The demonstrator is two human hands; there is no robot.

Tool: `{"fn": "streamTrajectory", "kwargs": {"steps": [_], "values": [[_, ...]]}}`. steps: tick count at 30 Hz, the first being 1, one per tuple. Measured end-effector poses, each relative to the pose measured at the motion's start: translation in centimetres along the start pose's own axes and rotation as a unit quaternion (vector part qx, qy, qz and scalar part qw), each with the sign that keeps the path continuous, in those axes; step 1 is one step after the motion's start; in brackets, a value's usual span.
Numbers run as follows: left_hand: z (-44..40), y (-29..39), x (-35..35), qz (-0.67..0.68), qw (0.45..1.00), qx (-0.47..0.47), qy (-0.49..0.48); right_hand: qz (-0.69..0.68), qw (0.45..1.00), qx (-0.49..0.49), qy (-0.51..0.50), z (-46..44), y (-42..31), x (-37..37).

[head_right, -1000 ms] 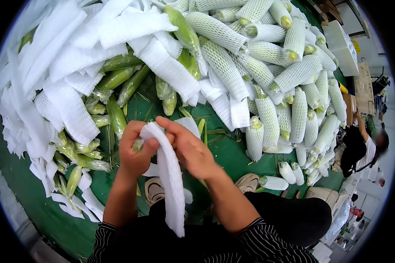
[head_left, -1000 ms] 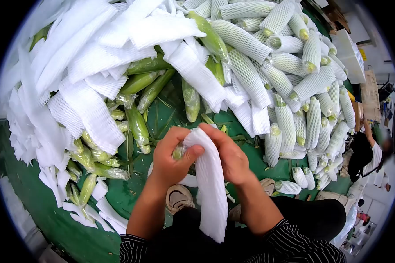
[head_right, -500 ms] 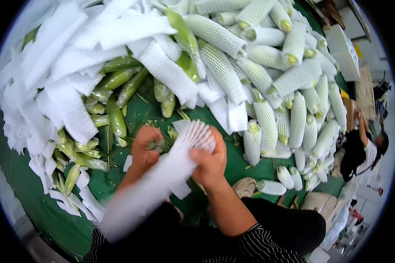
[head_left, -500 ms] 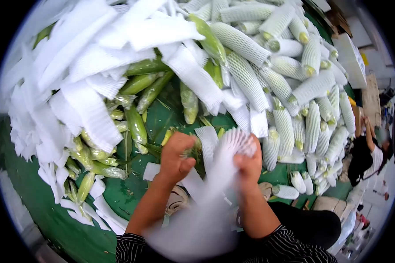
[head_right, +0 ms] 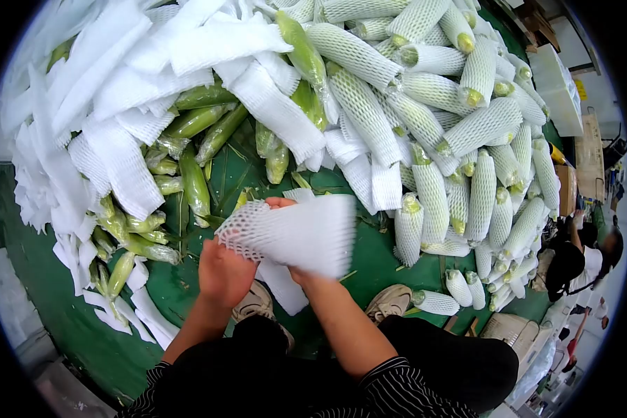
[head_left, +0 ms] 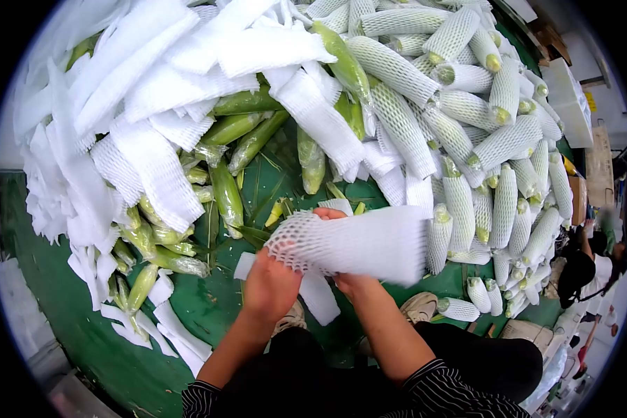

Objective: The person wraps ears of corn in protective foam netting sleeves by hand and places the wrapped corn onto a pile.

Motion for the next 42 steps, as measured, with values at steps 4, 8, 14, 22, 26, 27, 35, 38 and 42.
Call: {"fn": "streamTrajectory", "kwargs": {"steps": [4,8,14,22,26,27,35,38,42], "values": [[2.0,-1.2,-5.9,0.01,0.993,-0.011,0.118,0.082,0.994,0.063,0.045,-0.3,2.5,-2.8],[4.7,-2.9,-14.0,-0.043,0.968,0.018,0.246,0.171,0.98,0.076,0.069,-1.1,9.9,-7.5],[3.0,2.0,-5.6,-0.868,0.471,0.0,0.157,-0.175,0.971,0.16,-0.003,0.6,12.8,-3.3],[-10.9,7.5,-1.4,-0.792,0.597,0.126,0.029,-0.156,0.967,-0.111,-0.17,-1.1,-11.7,0.5],[-17.6,4.9,1.6,-0.92,0.316,0.179,-0.148,0.686,0.726,0.028,0.021,-0.7,-5.0,-4.3],[-18.8,3.5,0.8,-0.923,0.258,0.21,-0.193,0.776,0.629,-0.01,0.05,-0.3,-4.6,-3.5],[-19.7,5.9,7.2,-0.781,0.487,0.243,-0.307,0.777,0.617,0.103,0.07,-0.9,-1.3,-6.1],[-13.3,11.8,5.7,-0.563,0.766,0.309,-0.041,0.806,0.581,0.076,0.089,1.0,-2.4,-5.2],[-5.0,13.0,6.2,-0.471,0.803,0.362,-0.049,0.772,0.627,0.103,0.023,1.5,0.2,-7.3]]}}
Point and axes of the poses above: each hand's wrist, its own z-axis away from the middle knuckle, its own x-axis out of the palm, y = z × x, the point moved 10 cm from there along -z, towards the middle knuckle, and after that the axes turned 15 degrees about -y, right-handed, at the moved point
